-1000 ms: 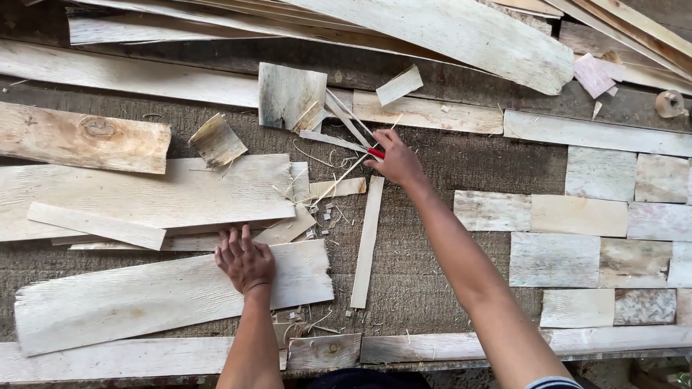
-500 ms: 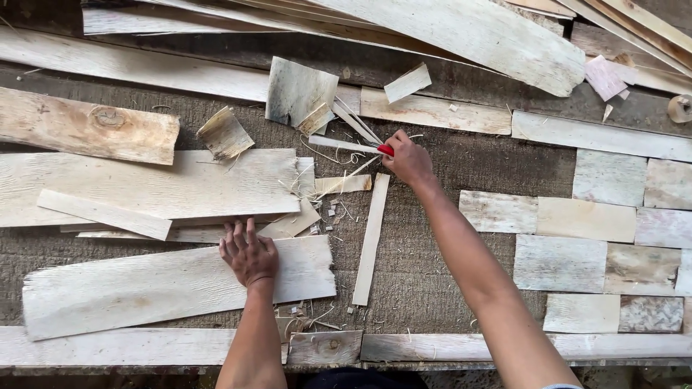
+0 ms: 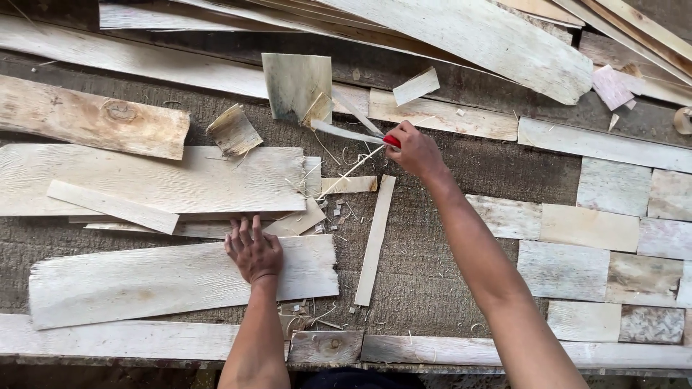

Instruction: The person uses a red utility knife to cut thin wooden planks on a workbench. They repeatedly score the wood, snap off sections, and place the cut pieces into a rectangular frame on the right side of the bench.

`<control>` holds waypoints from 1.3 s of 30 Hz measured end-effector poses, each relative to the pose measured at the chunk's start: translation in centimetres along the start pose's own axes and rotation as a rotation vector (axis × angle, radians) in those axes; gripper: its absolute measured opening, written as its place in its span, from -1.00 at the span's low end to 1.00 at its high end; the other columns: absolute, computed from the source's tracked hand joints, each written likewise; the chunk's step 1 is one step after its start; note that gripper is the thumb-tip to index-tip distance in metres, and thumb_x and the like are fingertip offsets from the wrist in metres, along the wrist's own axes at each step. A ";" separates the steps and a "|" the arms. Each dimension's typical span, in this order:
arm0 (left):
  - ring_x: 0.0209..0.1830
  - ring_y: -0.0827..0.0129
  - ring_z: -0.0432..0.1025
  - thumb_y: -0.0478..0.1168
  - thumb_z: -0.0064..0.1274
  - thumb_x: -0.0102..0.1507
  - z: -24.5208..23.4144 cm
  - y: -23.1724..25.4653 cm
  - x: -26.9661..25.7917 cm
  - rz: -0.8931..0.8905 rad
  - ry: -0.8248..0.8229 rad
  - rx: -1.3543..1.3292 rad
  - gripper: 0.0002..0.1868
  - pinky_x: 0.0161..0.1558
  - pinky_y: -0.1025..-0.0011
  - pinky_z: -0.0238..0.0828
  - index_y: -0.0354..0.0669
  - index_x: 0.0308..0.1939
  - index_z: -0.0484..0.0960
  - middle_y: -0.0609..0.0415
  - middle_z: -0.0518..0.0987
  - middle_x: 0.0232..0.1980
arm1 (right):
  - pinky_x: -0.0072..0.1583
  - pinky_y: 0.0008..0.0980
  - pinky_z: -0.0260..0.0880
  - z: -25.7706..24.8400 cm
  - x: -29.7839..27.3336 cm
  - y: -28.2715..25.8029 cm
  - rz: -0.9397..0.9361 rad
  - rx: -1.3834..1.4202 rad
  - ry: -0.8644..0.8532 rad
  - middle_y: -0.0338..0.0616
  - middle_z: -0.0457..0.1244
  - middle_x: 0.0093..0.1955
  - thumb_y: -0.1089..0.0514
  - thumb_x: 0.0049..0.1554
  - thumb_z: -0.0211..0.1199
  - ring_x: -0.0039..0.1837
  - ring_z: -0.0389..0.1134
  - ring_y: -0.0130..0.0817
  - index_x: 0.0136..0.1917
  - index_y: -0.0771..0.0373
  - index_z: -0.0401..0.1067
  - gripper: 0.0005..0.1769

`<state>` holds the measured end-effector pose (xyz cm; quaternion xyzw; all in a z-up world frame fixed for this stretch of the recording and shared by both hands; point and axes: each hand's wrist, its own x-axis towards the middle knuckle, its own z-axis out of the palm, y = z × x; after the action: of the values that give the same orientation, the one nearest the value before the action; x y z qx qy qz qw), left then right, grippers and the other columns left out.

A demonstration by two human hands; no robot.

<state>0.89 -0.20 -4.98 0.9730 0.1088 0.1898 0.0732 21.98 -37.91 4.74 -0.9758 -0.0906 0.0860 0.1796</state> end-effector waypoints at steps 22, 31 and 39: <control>0.43 0.14 0.21 -0.15 -0.02 0.09 0.8 -0.1 -0.3 -0.019 -0.017 0.026 -0.36 0.46 -0.02 -0.01 0.13 0.31 0.46 0.08 0.35 0.30 | 0.27 0.03 0.45 0.5 4.8 -22.4 -0.497 0.576 -0.115 0.03 0.37 0.15 0.03 0.17 0.41 0.21 0.43 0.10 0.22 0.11 0.54 -0.64; 0.46 0.24 0.15 -0.09 -0.06 0.14 1.1 -0.2 -0.4 -0.050 -0.070 0.036 -0.41 0.48 0.01 -0.05 0.28 0.30 0.39 0.18 0.26 0.34 | 0.14 -0.19 0.48 5.8 12.6 -12.2 0.260 0.543 0.059 -0.30 0.44 -0.10 0.00 0.01 0.48 0.05 0.50 -0.24 0.05 0.02 0.54 -0.67; 0.45 0.24 0.22 -0.10 -0.06 0.07 1.0 -0.1 -0.3 -0.056 -0.028 0.012 -0.38 0.47 0.01 0.01 0.26 0.27 0.45 0.18 0.34 0.33 | 0.24 -0.06 0.48 6.1 15.8 -14.0 0.416 0.555 0.076 -0.26 0.45 -0.05 -0.04 -0.02 0.51 0.16 0.48 -0.12 0.10 0.09 0.46 -0.54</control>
<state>1.00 -0.31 -5.97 0.9726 0.1360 0.1734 0.0743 34.02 -19.72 2.10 -0.8898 0.1439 0.1059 0.4199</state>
